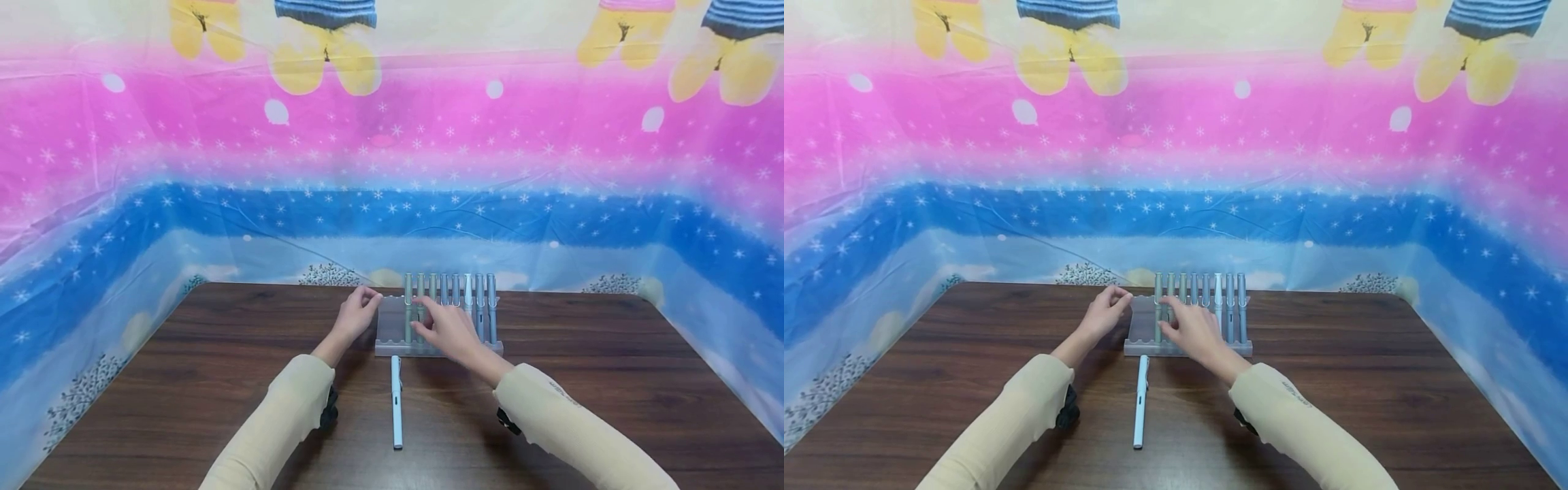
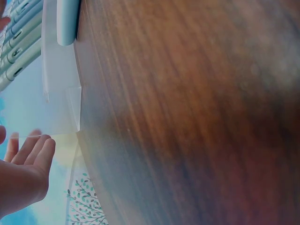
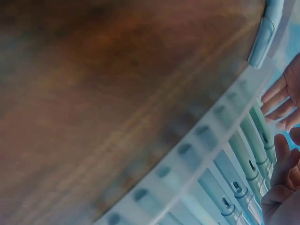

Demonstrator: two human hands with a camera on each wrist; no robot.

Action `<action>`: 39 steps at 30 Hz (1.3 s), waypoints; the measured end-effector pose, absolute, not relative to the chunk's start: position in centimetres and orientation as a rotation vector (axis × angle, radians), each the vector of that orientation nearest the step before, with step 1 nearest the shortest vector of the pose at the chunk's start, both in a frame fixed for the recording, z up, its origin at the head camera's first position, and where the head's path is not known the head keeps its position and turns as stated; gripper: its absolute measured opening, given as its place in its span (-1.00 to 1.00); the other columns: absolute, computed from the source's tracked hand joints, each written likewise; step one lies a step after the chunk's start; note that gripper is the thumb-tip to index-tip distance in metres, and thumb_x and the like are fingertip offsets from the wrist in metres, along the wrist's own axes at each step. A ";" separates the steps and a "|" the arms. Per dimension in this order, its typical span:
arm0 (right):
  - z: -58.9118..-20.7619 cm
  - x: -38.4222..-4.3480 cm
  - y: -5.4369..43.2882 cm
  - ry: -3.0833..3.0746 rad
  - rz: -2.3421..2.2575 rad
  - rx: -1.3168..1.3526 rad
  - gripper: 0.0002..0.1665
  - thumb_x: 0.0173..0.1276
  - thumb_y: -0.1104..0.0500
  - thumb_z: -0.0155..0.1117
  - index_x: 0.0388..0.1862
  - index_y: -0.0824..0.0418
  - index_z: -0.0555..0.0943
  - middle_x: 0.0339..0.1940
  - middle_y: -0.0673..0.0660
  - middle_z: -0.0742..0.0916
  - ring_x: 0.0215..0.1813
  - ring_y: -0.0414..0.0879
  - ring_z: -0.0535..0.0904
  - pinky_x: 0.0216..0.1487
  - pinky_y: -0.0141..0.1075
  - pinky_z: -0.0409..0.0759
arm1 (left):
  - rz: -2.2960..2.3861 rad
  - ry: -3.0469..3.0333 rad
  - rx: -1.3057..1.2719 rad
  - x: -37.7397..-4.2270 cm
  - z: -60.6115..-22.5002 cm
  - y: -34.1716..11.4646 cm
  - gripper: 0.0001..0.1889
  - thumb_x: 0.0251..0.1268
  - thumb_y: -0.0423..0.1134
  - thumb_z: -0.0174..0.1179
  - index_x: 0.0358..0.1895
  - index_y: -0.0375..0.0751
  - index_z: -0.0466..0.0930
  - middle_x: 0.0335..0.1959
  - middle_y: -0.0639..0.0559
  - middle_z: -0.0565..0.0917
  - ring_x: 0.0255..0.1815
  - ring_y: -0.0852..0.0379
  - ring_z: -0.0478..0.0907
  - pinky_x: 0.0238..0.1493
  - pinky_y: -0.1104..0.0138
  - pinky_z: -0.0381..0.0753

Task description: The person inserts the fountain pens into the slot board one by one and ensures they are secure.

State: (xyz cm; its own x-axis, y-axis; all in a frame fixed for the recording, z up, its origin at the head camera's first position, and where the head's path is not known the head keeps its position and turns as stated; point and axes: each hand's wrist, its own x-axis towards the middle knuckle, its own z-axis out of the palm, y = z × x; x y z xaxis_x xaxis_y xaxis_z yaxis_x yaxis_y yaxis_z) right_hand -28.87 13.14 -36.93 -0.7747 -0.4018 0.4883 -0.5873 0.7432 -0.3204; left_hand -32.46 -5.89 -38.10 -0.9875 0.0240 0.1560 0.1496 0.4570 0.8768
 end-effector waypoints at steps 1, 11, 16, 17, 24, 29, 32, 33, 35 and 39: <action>-37.1 -28.7 13.2 -2.564 0.668 0.763 -0.59 0.14 0.13 0.26 -0.01 0.14 0.49 -0.71 -0.21 0.49 -0.74 -0.34 0.31 -0.76 -0.44 0.28 | -1.569 -2.577 -0.152 -32.5 -38.1 -5.9 -0.76 0.31 -0.16 -0.05 -0.14 -0.28 0.41 -0.01 -0.23 0.47 0.08 -0.14 0.35 0.06 0.07 0.31; -38.9 -27.1 13.6 -2.692 0.788 0.815 -0.66 0.12 0.12 0.27 -0.10 0.16 0.53 -0.67 -0.18 0.53 -0.69 -0.33 0.36 -0.70 -0.42 0.35 | -1.561 -2.562 -0.156 -32.6 -38.2 -5.9 -0.77 0.30 -0.18 -0.04 -0.15 -0.29 0.42 -0.04 -0.24 0.47 0.07 -0.14 0.36 0.05 0.08 0.31; -39.3 -26.6 13.3 -2.770 0.850 0.850 -0.65 0.13 0.08 0.26 -0.10 0.17 0.53 -0.67 -0.17 0.55 -0.66 -0.32 0.41 -0.66 -0.41 0.39 | -1.561 -2.558 -0.153 -32.5 -38.2 -5.9 -0.77 0.30 -0.19 -0.04 -0.15 -0.29 0.42 -0.03 -0.24 0.47 0.06 -0.14 0.36 0.05 0.08 0.31; -39.3 -26.6 13.2 -2.787 0.862 0.854 -0.65 0.14 0.08 0.25 -0.09 0.17 0.53 -0.67 -0.18 0.55 -0.66 -0.32 0.42 -0.66 -0.41 0.40 | -1.558 -2.556 -0.156 -32.5 -38.2 -5.9 -0.78 0.30 -0.19 -0.04 -0.15 -0.29 0.42 -0.03 -0.24 0.47 0.06 -0.14 0.37 0.05 0.08 0.32; -39.4 -26.3 12.6 -2.893 0.915 0.873 -0.66 0.16 0.09 0.23 -0.08 0.17 0.52 -0.69 -0.15 0.53 -0.66 -0.27 0.43 -0.64 -0.38 0.40 | -1.556 -2.554 -0.162 -32.5 -38.2 -5.9 -0.77 0.31 -0.18 -0.04 -0.15 -0.29 0.42 -0.05 -0.23 0.49 0.04 -0.14 0.38 0.03 0.08 0.33; -39.2 -26.1 12.0 -2.963 0.931 0.863 -0.63 0.17 0.06 0.22 -0.08 0.19 0.51 -0.70 -0.11 0.53 -0.66 -0.24 0.42 -0.65 -0.36 0.38 | -1.569 -2.555 -0.168 -32.5 -38.2 -5.9 -0.77 0.31 -0.17 -0.05 -0.14 -0.28 0.41 -0.03 -0.23 0.47 0.06 -0.13 0.36 0.04 0.08 0.32; -39.2 -26.0 11.6 -2.983 0.926 0.852 -0.62 0.17 0.04 0.22 -0.08 0.20 0.51 -0.71 -0.09 0.54 -0.67 -0.23 0.42 -0.68 -0.36 0.37 | -1.571 -2.556 -0.165 -32.5 -38.2 -5.9 -0.76 0.31 -0.16 -0.04 -0.14 -0.28 0.41 -0.02 -0.23 0.47 0.07 -0.13 0.36 0.05 0.08 0.32; -39.2 -26.0 11.5 -2.986 0.920 0.849 -0.62 0.16 0.03 0.22 -0.09 0.20 0.51 -0.71 -0.08 0.54 -0.68 -0.23 0.42 -0.69 -0.36 0.36 | -1.569 -2.557 -0.165 -32.5 -38.2 -5.9 -0.76 0.31 -0.16 -0.04 -0.14 -0.27 0.41 -0.02 -0.22 0.47 0.07 -0.13 0.36 0.05 0.08 0.32; -39.2 -25.9 11.3 -2.985 0.901 0.847 -0.61 0.16 0.01 0.22 -0.10 0.21 0.52 -0.73 -0.07 0.54 -0.70 -0.23 0.41 -0.72 -0.37 0.34 | -1.568 -2.558 -0.164 -32.5 -38.2 -5.9 -0.76 0.31 -0.16 -0.04 -0.14 -0.27 0.41 -0.03 -0.22 0.47 0.06 -0.13 0.36 0.04 0.08 0.32; -39.3 -25.8 11.0 -2.990 0.854 0.841 -0.58 0.14 -0.02 0.23 -0.11 0.21 0.51 -0.75 -0.08 0.53 -0.73 -0.23 0.38 -0.76 -0.39 0.29 | -1.564 -2.560 -0.167 -32.5 -38.3 -5.9 -0.77 0.31 -0.17 -0.04 -0.14 -0.27 0.41 -0.05 -0.22 0.48 0.05 -0.13 0.37 0.03 0.08 0.33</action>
